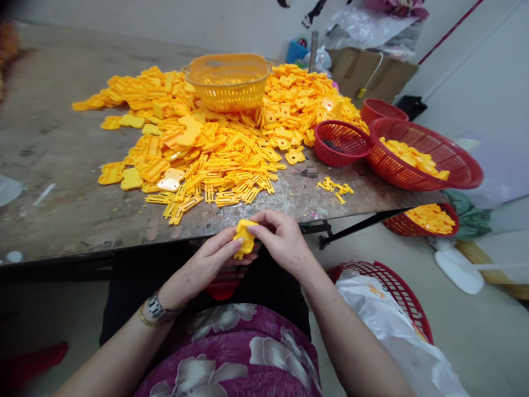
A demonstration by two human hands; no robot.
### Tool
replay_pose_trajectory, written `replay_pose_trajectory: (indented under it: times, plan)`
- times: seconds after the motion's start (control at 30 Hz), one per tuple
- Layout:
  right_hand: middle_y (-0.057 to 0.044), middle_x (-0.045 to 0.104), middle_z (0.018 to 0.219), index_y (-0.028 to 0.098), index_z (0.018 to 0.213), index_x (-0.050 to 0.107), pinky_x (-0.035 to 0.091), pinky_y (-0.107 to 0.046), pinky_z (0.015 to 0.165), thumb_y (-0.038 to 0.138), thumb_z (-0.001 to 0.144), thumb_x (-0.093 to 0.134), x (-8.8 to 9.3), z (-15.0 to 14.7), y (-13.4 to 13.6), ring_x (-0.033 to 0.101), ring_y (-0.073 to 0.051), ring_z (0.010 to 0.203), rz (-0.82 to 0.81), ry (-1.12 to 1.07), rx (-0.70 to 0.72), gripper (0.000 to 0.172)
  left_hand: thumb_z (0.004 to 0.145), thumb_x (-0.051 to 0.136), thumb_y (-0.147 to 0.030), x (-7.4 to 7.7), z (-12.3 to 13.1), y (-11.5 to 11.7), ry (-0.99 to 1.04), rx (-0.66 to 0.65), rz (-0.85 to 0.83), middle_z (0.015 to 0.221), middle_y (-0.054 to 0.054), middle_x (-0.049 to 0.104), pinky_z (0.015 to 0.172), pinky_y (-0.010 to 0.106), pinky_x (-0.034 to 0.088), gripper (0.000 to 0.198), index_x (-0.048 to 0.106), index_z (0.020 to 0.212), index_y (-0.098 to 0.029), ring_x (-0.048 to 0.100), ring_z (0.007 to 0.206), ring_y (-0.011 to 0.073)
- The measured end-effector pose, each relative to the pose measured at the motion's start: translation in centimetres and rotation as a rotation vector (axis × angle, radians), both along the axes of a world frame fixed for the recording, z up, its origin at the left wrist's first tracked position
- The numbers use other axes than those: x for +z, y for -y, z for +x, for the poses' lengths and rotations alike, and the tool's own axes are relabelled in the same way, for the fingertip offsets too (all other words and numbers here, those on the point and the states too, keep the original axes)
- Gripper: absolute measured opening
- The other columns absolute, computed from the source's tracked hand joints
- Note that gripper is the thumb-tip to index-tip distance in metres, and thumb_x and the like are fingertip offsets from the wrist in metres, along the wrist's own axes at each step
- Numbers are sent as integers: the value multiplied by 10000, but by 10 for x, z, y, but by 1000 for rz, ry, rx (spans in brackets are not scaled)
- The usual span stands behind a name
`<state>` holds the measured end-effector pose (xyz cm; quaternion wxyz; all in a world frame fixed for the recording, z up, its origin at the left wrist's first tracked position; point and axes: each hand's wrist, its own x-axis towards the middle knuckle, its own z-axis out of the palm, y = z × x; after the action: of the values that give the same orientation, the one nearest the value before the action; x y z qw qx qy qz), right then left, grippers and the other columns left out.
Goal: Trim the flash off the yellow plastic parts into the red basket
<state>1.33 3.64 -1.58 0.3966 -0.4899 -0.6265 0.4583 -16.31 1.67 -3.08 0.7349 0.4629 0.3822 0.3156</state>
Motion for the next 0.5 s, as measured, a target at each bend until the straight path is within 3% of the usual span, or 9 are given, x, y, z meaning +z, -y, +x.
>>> replay_pose_trajectory:
  times: [0.2,0.5]
  plan:
    - [-4,654,788,169,839,656,470,-243,685,317,804,644,5,-2,-3,592,-130,736,-85,-90,-26,153,900,498,-398,-2,-1,3,-59,33,27,994,53,617,844,368,545,290,540,1084,-178,657,889,181]
    - [2,635,823,188,872,647,441,-239,696,302,878,565,5,-4,2,572,-124,756,113,67,43,141,932,416,-400,2,-5,4,-237,21,272,1037,48,577,848,354,529,275,514,1081,-190,632,902,181]
